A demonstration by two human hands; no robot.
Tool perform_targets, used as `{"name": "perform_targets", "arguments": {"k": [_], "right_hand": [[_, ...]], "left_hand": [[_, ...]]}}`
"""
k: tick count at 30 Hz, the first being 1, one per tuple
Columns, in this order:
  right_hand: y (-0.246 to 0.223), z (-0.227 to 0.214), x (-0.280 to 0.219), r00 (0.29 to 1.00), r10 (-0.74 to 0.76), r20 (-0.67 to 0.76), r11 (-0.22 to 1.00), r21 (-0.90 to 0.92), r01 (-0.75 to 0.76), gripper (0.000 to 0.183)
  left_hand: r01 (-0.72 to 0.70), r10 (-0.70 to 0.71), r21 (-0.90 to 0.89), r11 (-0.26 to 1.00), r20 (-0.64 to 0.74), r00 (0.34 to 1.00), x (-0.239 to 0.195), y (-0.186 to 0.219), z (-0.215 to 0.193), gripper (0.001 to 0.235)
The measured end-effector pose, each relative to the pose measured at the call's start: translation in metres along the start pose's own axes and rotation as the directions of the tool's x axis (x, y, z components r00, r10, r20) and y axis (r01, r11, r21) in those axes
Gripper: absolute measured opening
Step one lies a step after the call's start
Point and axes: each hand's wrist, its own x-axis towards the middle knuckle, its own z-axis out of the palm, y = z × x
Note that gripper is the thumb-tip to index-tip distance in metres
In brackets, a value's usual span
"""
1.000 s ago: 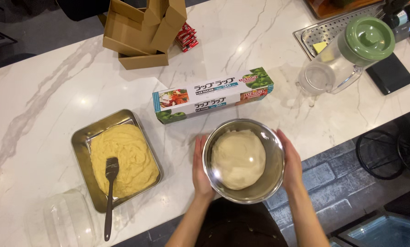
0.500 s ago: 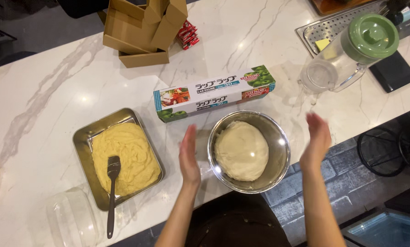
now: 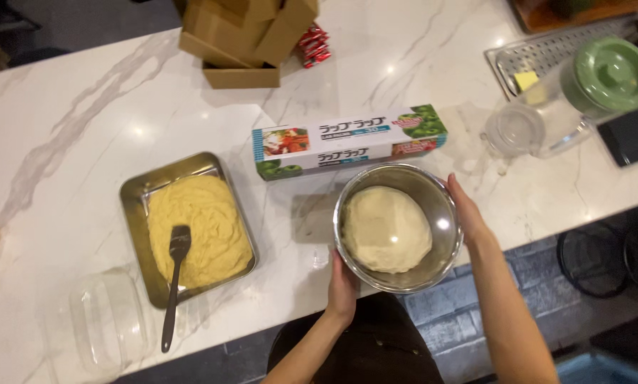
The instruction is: The person kneads a ball of dough in a metal bowl, washes hands at the sink, retrieves plastic wrap, and covers the bowl. They then use a spatula to transfer a yellow batter from a metal tray into a clear plastic container.
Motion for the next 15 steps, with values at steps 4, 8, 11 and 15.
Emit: {"name": "perform_targets", "arguments": {"k": [4,8,11,15], "right_hand": [[-0.026,-0.016,0.034,0.981,-0.173,0.091,0.793,-0.578,0.193,0.081],[-0.041,-0.027,0.001,0.399,-0.878,0.264,0.051,-0.778,0.627,0.044],[-0.038,-0.006,-0.032,0.207,-0.97,0.127,0.047,-0.737,0.674,0.038],[-0.009,0.073,-0.08,0.148,-0.974,0.17,0.024,-0.574,0.818,0.036]], "left_hand": [[-0.075,0.081,0.262,0.962,-0.01,0.997,-0.02,0.013,-0.013,0.072],[-0.233,0.347,0.605,0.761,-0.077,0.935,-0.068,0.058,-0.031,0.052],[-0.277,0.694,0.867,0.413,-0.102,0.713,-0.109,0.099,-0.051,0.035],[0.166,0.916,0.986,0.02,-0.085,0.393,-0.152,0.143,-0.092,0.029]]}}
